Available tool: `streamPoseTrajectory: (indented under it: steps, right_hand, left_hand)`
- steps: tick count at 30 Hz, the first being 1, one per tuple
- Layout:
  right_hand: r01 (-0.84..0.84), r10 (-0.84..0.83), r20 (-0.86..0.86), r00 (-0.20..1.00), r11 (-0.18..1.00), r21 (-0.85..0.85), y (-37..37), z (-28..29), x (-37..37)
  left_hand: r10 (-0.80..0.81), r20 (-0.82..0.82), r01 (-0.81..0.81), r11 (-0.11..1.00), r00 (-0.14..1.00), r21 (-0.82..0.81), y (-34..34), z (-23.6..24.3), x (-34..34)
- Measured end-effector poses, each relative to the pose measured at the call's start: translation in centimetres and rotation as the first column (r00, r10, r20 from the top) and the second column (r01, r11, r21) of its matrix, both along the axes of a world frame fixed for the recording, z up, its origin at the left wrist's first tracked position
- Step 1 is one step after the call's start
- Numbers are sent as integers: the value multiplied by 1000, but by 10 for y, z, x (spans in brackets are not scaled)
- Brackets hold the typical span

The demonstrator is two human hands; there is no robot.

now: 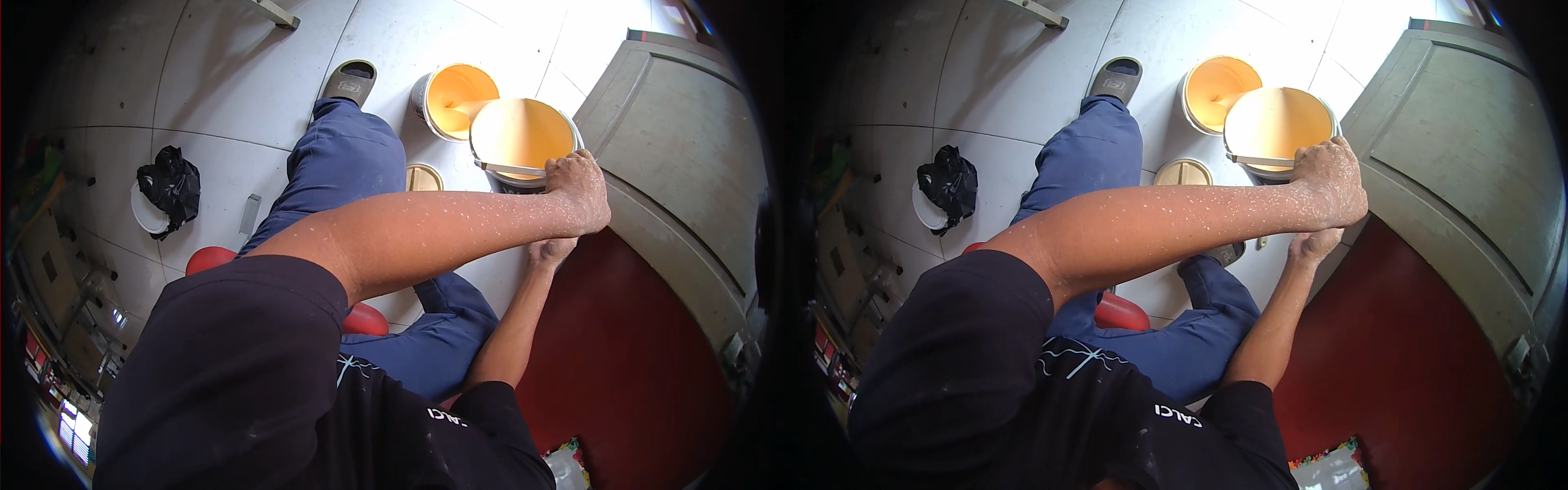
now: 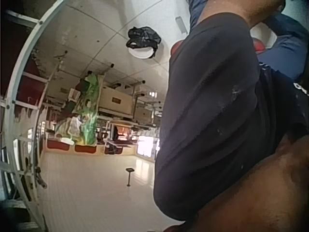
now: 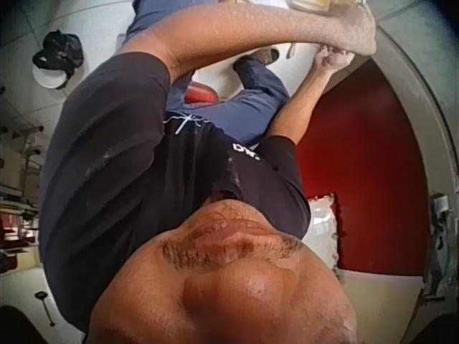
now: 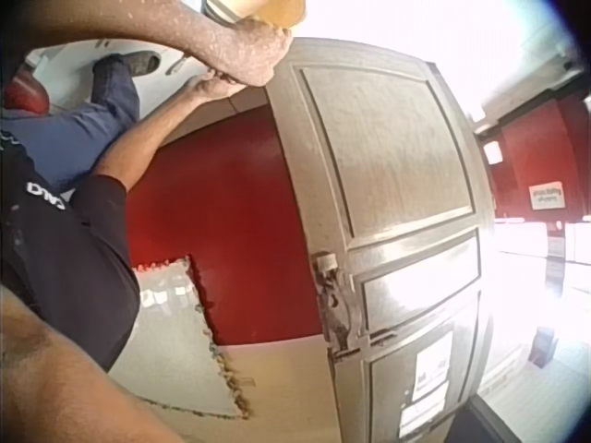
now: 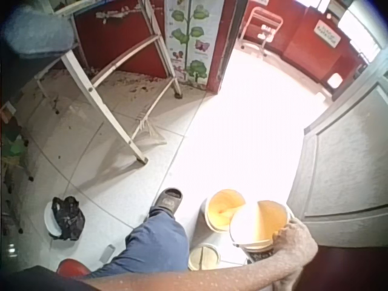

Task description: Mixing yellow and white paint in buckets using a stick and a putty knife.

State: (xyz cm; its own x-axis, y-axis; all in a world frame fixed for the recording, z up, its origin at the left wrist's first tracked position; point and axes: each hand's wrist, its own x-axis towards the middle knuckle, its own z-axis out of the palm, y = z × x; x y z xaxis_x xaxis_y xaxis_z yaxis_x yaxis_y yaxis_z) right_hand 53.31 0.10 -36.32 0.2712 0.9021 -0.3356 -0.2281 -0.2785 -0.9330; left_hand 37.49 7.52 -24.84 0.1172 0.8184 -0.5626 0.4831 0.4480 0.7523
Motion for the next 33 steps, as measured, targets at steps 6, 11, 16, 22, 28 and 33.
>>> streamPoseTrajectory:
  steps: [6, 11, 16, 22, 28, 33]
  right_hand:
    - [-23, 1, -280, 960, 997, -75, -17, -41, 6]
    - [83, -145, -302, 942, 974, -209, -26, -42, -14]
    - [206, -336, -275, 901, 888, -411, -16, -13, -49]
    - [172, -296, -272, 916, 901, -399, -29, -20, -36]
    - [131, -250, -290, 924, 918, -374, -30, -40, -22]
    - [103, -219, -312, 924, 932, -348, -31, -57, -5]
  left_hand:
    - [-27, 38, 25, 998, 999, 63, -10, 0, 3]
    - [-59, 68, 55, 997, 996, 53, -14, 3, -1]
    - [-44, 111, 42, 999, 993, 26, -14, 1, -3]
    - [-58, 175, 58, 998, 983, 2, -9, 7, -7]
    - [-78, 189, 77, 997, 979, 11, -9, 8, -13]
    - [-77, 178, 71, 997, 981, 39, -9, 4, -9]
